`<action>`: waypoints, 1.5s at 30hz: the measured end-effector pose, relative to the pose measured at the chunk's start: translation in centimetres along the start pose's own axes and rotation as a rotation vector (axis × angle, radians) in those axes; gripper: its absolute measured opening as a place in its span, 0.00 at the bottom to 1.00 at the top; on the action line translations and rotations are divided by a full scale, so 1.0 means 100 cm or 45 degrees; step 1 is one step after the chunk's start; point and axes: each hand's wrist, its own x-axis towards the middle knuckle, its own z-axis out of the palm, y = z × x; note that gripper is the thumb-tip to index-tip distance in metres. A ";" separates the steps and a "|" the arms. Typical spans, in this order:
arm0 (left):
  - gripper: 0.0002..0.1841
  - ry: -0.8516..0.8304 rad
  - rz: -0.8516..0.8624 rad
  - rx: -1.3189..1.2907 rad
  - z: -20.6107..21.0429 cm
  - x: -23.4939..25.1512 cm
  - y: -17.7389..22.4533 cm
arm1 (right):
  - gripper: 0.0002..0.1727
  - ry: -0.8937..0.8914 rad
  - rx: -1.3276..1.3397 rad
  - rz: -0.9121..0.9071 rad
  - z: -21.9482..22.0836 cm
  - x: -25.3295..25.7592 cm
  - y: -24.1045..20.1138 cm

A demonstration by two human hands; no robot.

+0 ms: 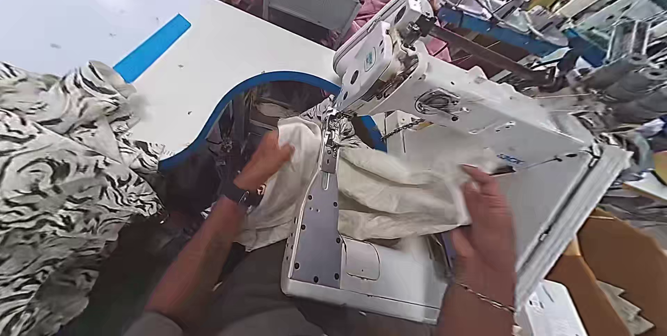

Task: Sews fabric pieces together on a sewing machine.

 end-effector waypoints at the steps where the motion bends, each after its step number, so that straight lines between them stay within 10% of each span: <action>1: 0.15 0.024 0.077 0.238 -0.004 0.009 0.002 | 0.12 -0.248 -0.066 0.029 0.023 -0.008 -0.002; 4: 0.27 -0.034 0.330 0.669 -0.008 0.013 0.022 | 0.19 -0.846 -0.640 0.098 0.054 -0.003 0.005; 7: 0.37 -0.243 0.346 0.896 0.003 -0.005 0.032 | 0.21 -0.522 -1.381 0.090 0.046 0.038 0.004; 12: 0.19 -0.271 0.308 1.108 0.036 -0.054 0.027 | 0.20 -0.668 -1.407 -0.783 0.137 0.022 0.026; 15: 0.11 0.120 0.142 1.241 -0.001 -0.089 -0.011 | 0.09 -0.636 -1.491 -0.728 0.126 0.051 0.044; 21: 0.06 -1.039 0.430 0.556 -0.003 -0.132 0.037 | 0.10 -0.606 -1.330 -0.660 0.113 0.033 0.065; 27: 0.16 0.099 0.398 0.650 0.076 -0.009 -0.021 | 0.24 -0.724 -1.346 -0.571 0.108 -0.004 0.038; 31: 0.22 0.128 0.275 0.743 0.075 0.008 -0.019 | 0.09 -0.764 -1.160 -0.947 0.102 -0.051 0.054; 36: 0.17 0.200 0.275 0.826 0.090 0.005 -0.008 | 0.24 -0.676 -1.380 -0.234 0.052 0.042 0.015; 39: 0.29 -0.040 0.083 0.825 0.081 0.004 -0.010 | 0.18 -0.370 -1.647 -0.014 0.037 0.086 0.023; 45: 0.61 -0.125 -0.009 0.836 0.072 0.014 0.003 | 0.14 -0.357 -1.136 -0.466 0.104 0.034 0.071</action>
